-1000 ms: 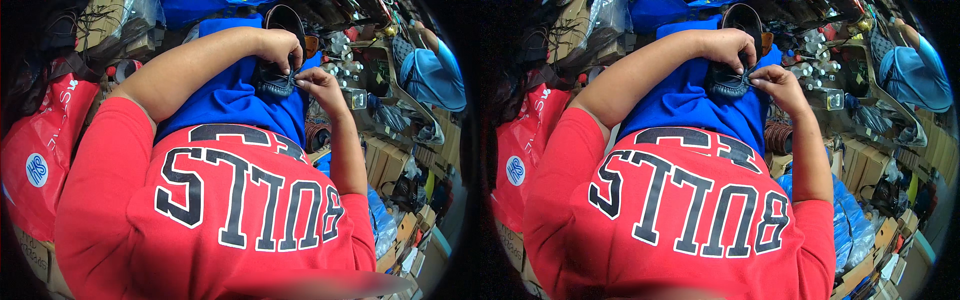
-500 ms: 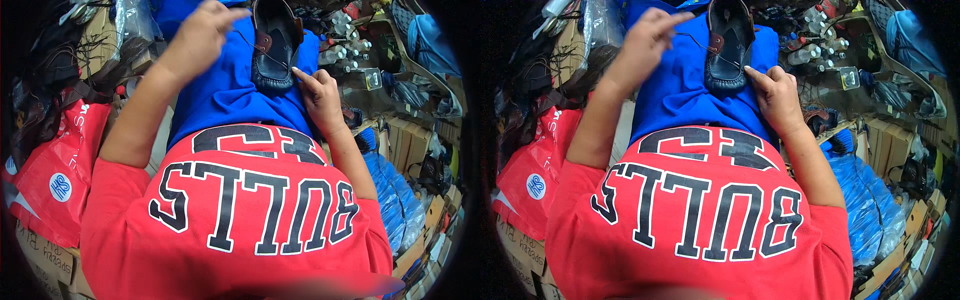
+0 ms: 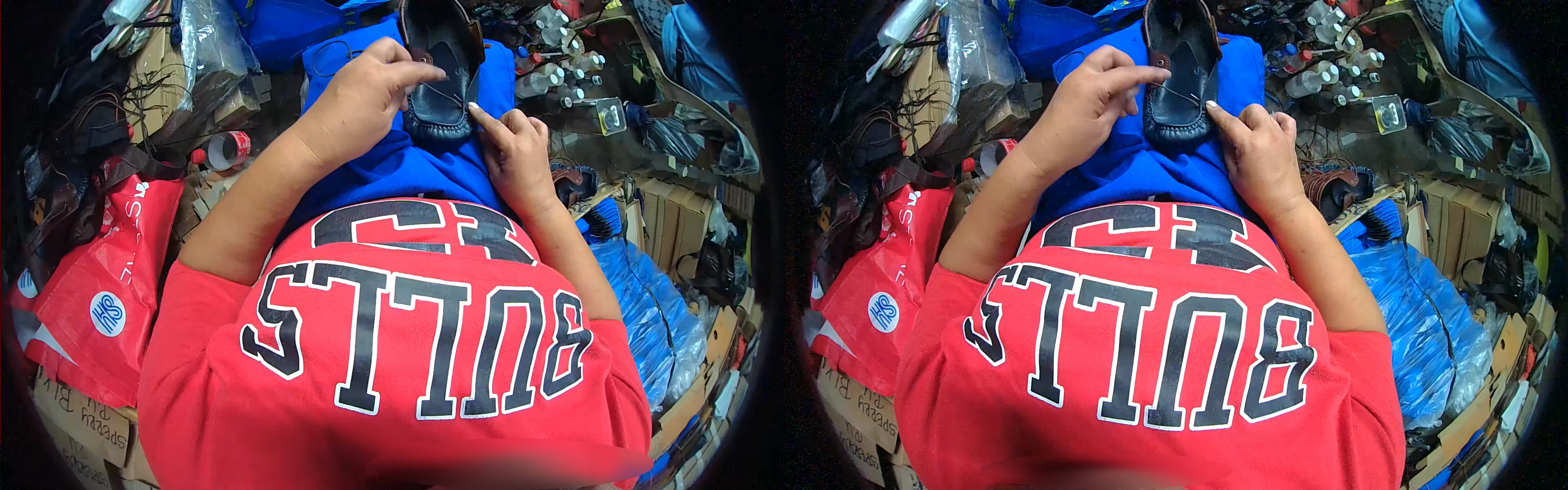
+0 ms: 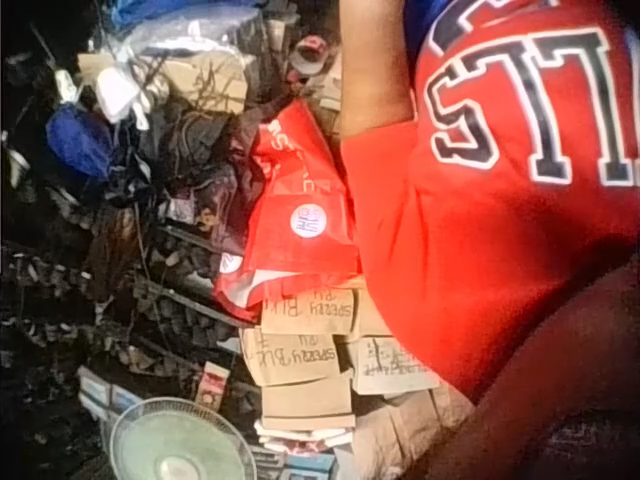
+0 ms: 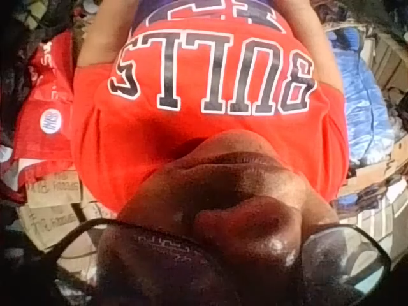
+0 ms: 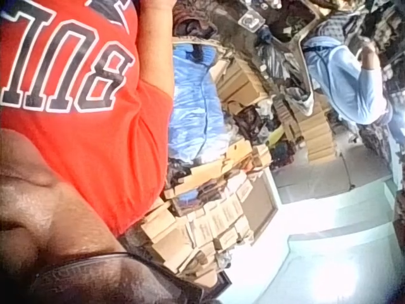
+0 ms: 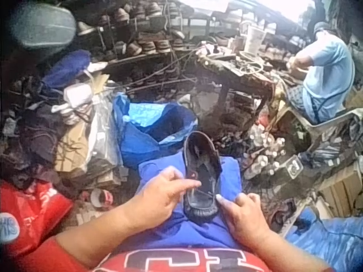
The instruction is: The person is hand-stitching the upper part of a leather shoe using a needle and thread.
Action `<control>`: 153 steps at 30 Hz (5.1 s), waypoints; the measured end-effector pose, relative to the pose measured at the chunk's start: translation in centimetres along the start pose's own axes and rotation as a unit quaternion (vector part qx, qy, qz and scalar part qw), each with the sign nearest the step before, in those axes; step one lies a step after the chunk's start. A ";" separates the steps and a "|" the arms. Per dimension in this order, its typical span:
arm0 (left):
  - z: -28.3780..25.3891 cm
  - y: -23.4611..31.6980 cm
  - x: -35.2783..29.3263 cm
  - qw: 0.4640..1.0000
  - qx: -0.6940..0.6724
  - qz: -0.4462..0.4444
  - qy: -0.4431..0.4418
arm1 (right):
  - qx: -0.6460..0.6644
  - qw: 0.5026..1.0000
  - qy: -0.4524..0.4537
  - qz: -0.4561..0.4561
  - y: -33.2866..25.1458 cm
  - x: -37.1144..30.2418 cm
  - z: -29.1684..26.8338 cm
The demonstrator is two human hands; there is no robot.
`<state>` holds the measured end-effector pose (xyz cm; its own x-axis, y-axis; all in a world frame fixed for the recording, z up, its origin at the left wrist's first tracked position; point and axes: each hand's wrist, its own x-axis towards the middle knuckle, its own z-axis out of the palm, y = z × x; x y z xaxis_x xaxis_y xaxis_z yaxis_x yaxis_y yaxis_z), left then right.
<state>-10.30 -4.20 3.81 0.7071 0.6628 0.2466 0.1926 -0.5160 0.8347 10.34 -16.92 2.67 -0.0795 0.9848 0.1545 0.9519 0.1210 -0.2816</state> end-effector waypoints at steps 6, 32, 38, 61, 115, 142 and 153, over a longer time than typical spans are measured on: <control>1.7 -1.8 -0.3 0.962 0.261 0.082 0.014 | 0.084 0.996 -0.026 0.031 1.1 0.5 -0.2; 2.5 -1.7 0.2 0.953 0.291 0.084 0.020 | 0.209 0.971 -0.084 0.084 2.8 1.4 -1.1; 2.8 -2.6 1.0 0.986 0.141 0.083 0.012 | 0.356 0.919 -0.147 0.084 5.7 3.3 -1.0; 3.4 -2.8 0.8 0.979 0.200 0.029 -0.023 | 0.360 0.904 -0.223 0.058 7.4 5.0 -0.9; 3.3 -1.0 2.6 0.972 0.163 -0.064 -0.155 | 0.445 0.857 -0.176 0.189 6.8 2.0 -2.6; 0.1 -1.3 -1.5 0.933 0.321 0.102 -0.124 | -0.074 0.971 -0.150 -0.173 5.6 5.3 -3.0; -3.7 5.1 1.9 0.980 -0.057 0.184 -0.045 | 0.651 0.753 0.032 0.093 4.7 7.7 -5.0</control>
<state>-10.49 -3.52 10.38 0.7726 0.3891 0.5016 -0.1609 -0.6442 0.7477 15.68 -9.40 7.25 0.0740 0.9968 0.0307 -0.1554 0.0419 -0.9870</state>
